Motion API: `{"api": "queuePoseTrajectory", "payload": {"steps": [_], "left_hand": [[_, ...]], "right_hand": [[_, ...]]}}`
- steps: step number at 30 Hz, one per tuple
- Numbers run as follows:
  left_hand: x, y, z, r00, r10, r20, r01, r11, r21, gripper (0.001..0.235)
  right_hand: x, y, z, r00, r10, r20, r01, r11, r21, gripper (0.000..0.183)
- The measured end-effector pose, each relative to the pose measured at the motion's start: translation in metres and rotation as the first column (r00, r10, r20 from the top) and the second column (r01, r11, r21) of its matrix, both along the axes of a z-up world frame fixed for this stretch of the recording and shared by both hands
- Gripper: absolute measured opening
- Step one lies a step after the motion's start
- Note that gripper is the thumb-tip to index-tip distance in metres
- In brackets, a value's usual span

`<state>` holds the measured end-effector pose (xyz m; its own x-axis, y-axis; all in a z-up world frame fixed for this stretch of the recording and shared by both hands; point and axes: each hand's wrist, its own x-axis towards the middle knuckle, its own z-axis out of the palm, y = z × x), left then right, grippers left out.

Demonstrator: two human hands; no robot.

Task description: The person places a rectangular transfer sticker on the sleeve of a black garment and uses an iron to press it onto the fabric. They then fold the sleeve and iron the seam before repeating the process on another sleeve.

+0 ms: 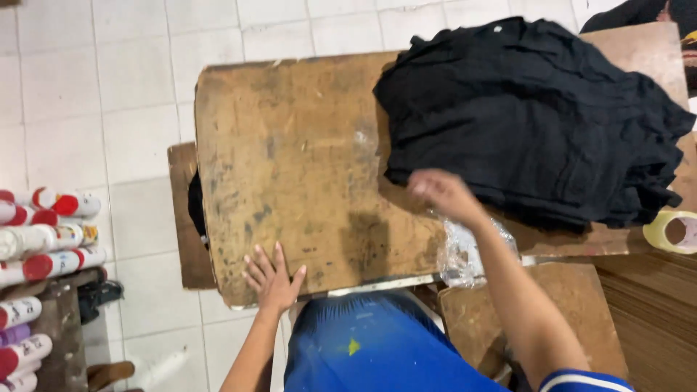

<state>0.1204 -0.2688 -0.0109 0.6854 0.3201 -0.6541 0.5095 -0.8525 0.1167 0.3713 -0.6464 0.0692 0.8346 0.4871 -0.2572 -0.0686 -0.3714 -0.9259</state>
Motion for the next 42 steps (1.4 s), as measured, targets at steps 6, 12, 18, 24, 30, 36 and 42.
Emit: {"api": "queuePoseTrajectory", "payload": {"steps": [6, 12, 18, 24, 30, 36, 42], "left_hand": [[0.007, -0.006, 0.015, 0.997, 0.075, -0.035, -0.077, 0.996, -0.054, 0.099], [0.011, -0.005, 0.0, 0.989, 0.116, -0.094, -0.116, 0.993, 0.001, 0.103], [0.017, -0.007, 0.007, 0.972, 0.129, -0.194, -0.126, 0.992, 0.029, 0.104], [0.016, -0.008, 0.009, 0.978, 0.126, -0.165, -0.131, 0.991, -0.015, 0.103], [0.016, -0.01, 0.015, 0.975, 0.14, -0.171, -0.147, 0.989, -0.026, 0.103], [0.018, -0.008, 0.01, 0.98, 0.142, -0.142, -0.148, 0.988, -0.034, 0.102], [0.007, -0.005, 0.013, 0.99, 0.119, -0.079, -0.125, 0.989, -0.076, 0.106]], "right_hand": [[0.182, -0.019, 0.043, 0.745, -0.399, 0.535, 0.481, 0.877, -0.015, 0.034], [0.274, 0.018, 0.013, 0.665, -0.621, 0.415, 0.74, 0.624, -0.252, 0.052], [0.288, 0.03, 0.031, 0.672, -0.714, 0.194, 0.72, 0.57, -0.396, 0.057], [0.272, 0.037, 0.015, 0.811, -0.328, 0.485, 0.574, 0.608, -0.549, 0.02], [0.197, 0.045, 0.033, 0.731, -0.292, 0.617, 0.541, 0.798, -0.263, 0.015], [0.178, 0.026, 0.082, 0.774, -0.629, -0.068, 0.614, 0.773, -0.158, 0.061], [0.155, 0.014, 0.129, 0.879, -0.476, -0.025, 0.424, 0.805, -0.415, 0.037]]}}
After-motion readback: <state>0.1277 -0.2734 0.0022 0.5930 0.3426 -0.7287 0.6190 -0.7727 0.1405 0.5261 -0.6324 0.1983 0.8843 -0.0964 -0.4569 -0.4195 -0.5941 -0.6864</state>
